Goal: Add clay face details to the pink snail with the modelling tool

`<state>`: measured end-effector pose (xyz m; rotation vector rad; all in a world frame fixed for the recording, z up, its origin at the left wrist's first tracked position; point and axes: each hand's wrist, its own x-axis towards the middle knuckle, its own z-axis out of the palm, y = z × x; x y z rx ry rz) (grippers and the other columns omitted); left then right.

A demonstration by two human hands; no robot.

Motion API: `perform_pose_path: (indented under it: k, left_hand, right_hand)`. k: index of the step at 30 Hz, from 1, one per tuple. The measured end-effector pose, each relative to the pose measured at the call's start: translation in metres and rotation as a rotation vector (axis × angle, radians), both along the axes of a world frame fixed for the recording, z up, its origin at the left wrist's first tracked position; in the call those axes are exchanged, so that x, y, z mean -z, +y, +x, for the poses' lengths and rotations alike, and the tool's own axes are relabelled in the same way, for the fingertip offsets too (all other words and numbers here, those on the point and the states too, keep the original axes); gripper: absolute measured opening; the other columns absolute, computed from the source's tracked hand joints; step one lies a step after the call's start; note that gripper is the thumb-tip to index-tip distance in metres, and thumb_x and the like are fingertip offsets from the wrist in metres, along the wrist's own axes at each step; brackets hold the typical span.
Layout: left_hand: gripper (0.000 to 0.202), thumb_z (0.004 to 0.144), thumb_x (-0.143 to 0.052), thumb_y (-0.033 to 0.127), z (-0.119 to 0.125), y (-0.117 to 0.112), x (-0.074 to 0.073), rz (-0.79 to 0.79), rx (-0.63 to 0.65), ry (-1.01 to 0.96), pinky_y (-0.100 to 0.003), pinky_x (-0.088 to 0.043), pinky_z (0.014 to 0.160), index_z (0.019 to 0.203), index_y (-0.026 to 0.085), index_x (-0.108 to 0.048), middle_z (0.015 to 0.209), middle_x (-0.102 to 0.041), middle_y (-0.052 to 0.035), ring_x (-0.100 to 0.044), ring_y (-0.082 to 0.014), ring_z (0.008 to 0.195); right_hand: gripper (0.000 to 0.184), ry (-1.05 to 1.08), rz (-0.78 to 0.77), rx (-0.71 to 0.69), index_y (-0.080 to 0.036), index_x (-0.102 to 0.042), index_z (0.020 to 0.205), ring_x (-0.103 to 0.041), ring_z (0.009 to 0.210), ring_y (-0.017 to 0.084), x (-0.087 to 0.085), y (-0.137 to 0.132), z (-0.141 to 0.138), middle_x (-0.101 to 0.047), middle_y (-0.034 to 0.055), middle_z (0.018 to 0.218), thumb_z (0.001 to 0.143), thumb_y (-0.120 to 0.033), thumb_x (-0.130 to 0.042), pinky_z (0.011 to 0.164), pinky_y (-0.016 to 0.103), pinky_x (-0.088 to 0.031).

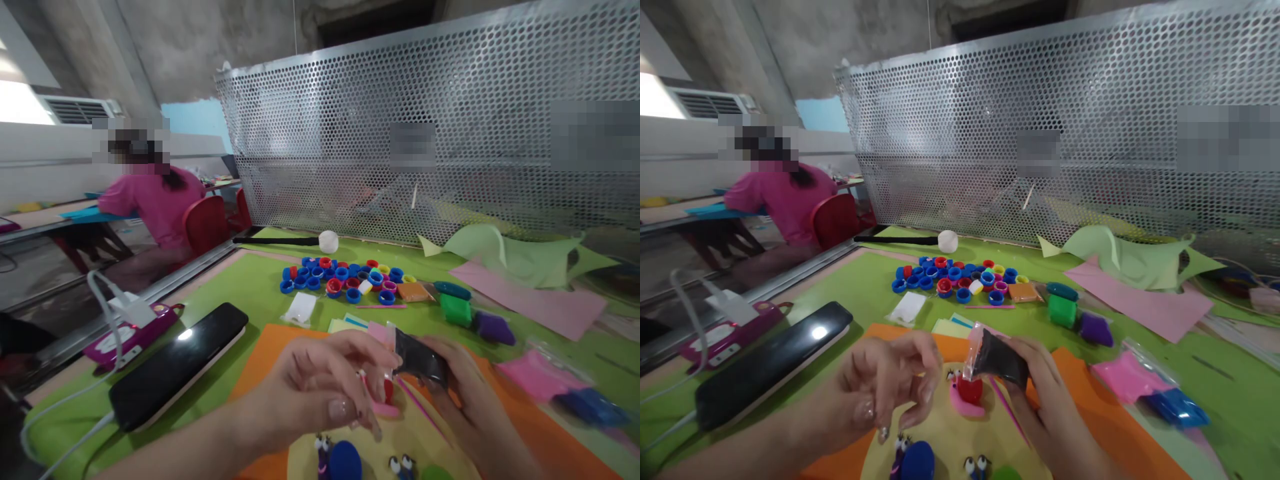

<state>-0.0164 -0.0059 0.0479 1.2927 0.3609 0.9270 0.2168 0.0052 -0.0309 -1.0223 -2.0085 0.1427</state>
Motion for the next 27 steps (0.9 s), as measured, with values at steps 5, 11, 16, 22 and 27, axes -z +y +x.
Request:
perform_pose_path:
  k: [5, 11, 16, 22, 27]
  left_hand:
    - [0.032, 0.064, -0.072, 0.049, 0.001, 0.002, -0.001, -0.009, -0.019, -0.002, -0.029, -0.055, 0.058, 0.051, 0.023, -0.060, 0.099, -0.062, -0.0005, -0.059, -0.0147, 0.075]
    - [0.035, 0.060, -0.074, 0.050, 0.000, 0.005, 0.001, -0.017, -0.034, 0.000, -0.027, -0.053, 0.055, 0.047, 0.022, -0.059, 0.098, -0.062, -0.0013, -0.057, -0.0128, 0.069]
    - [0.022, 0.064, -0.074, 0.042, 0.000, 0.006, 0.006, -0.034, 0.049, -0.092, -0.025, -0.051, 0.057, 0.057, 0.022, -0.067, 0.098, -0.061, -0.0029, -0.056, -0.0117, 0.069]
    - [0.006, 0.067, -0.075, 0.029, 0.002, 0.009, 0.007, -0.054, 0.144, -0.232, -0.019, -0.044, 0.062, 0.073, 0.029, -0.073, 0.098, -0.060, -0.0006, -0.053, -0.0091, 0.075]
    - [0.008, 0.066, -0.076, 0.026, 0.002, 0.011, 0.008, -0.042, 0.182, -0.277, -0.019, -0.040, 0.060, 0.073, 0.027, -0.073, 0.099, -0.059, -0.0031, -0.051, -0.0108, 0.078]
  right_hand:
    - [0.032, -0.014, -0.002, -0.007, -0.024, -0.039, 0.119, -0.056, 0.095, 0.021, 0.002, 0.001, 0.002, -0.051, 0.0078, 0.105, 0.088, -0.016, -0.040, 0.080, 0.030, -0.053]
    - [0.029, 0.000, -0.006, -0.009, -0.024, -0.040, 0.117, -0.056, 0.097, 0.021, 0.003, 0.002, 0.003, -0.053, 0.0070, 0.104, 0.089, -0.019, -0.041, 0.081, 0.029, -0.052]
    - [0.028, 0.003, -0.011, -0.016, -0.024, -0.039, 0.117, -0.055, 0.097, 0.020, 0.005, 0.001, 0.002, -0.052, 0.0068, 0.106, 0.089, -0.020, -0.041, 0.082, 0.027, -0.050]
    - [0.027, 0.021, -0.032, -0.012, -0.024, -0.039, 0.117, -0.053, 0.097, 0.019, 0.004, 0.001, -0.001, -0.051, 0.0063, 0.105, 0.090, -0.021, -0.039, 0.084, 0.026, -0.049]
    - [0.028, 0.009, -0.037, -0.037, -0.024, -0.039, 0.117, -0.054, 0.096, 0.019, 0.002, 0.002, -0.001, -0.051, 0.0064, 0.104, 0.090, -0.021, -0.040, 0.083, 0.027, -0.050]
